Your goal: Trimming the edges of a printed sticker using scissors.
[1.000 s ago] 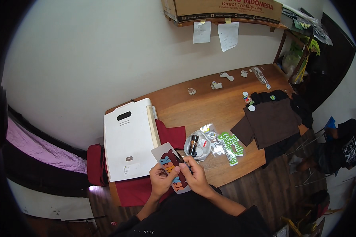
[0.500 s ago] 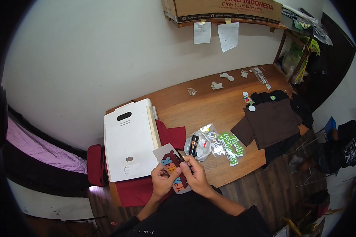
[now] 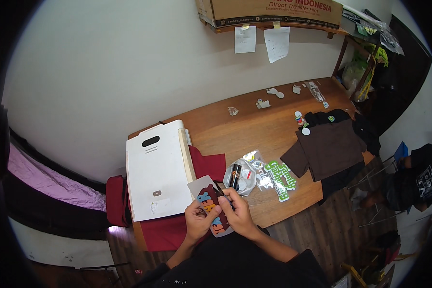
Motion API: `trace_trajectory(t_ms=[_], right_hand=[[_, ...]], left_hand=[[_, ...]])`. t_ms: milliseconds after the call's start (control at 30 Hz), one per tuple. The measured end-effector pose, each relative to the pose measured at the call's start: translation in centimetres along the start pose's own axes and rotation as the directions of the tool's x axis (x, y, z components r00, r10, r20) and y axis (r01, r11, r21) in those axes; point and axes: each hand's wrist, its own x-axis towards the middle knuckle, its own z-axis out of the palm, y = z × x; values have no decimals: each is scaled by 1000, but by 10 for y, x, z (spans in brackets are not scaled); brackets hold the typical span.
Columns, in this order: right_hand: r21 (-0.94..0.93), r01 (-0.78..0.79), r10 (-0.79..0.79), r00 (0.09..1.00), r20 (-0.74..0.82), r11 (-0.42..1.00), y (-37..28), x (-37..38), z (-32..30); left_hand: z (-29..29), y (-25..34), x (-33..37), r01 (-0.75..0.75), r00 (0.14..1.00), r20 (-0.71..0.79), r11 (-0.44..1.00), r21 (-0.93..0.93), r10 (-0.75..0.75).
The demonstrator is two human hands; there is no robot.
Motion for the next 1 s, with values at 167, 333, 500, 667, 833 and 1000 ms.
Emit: trace_trajectory(t_ms=[167, 333, 500, 667, 833, 1000], right_hand=[[4, -1, 1, 1000, -6, 1000, 4, 1, -1], [-9, 3, -3, 1000, -5, 1000, 4, 2, -2], [13, 8, -8, 1000, -6, 1000, -1, 3, 0], [34, -5, 5, 1000, -2, 999, -1, 4, 0], [40, -4, 5, 1000, -6, 999, 0, 6, -1], [50, 21, -18, 998, -57, 999, -3, 9, -5]], left_hand=[[1, -1, 1, -6, 1000, 22, 999, -43, 7], [1, -1, 1, -11, 1000, 29, 1000, -16, 12], [-1, -4, -2, 16, 999, 46, 1000, 12, -17], [0, -3, -2, 25, 998, 51, 1000, 4, -25], [-4, -10, -4, 41, 997, 66, 999, 31, -43], [3, -6, -4, -2, 994, 107, 998, 66, -5]])
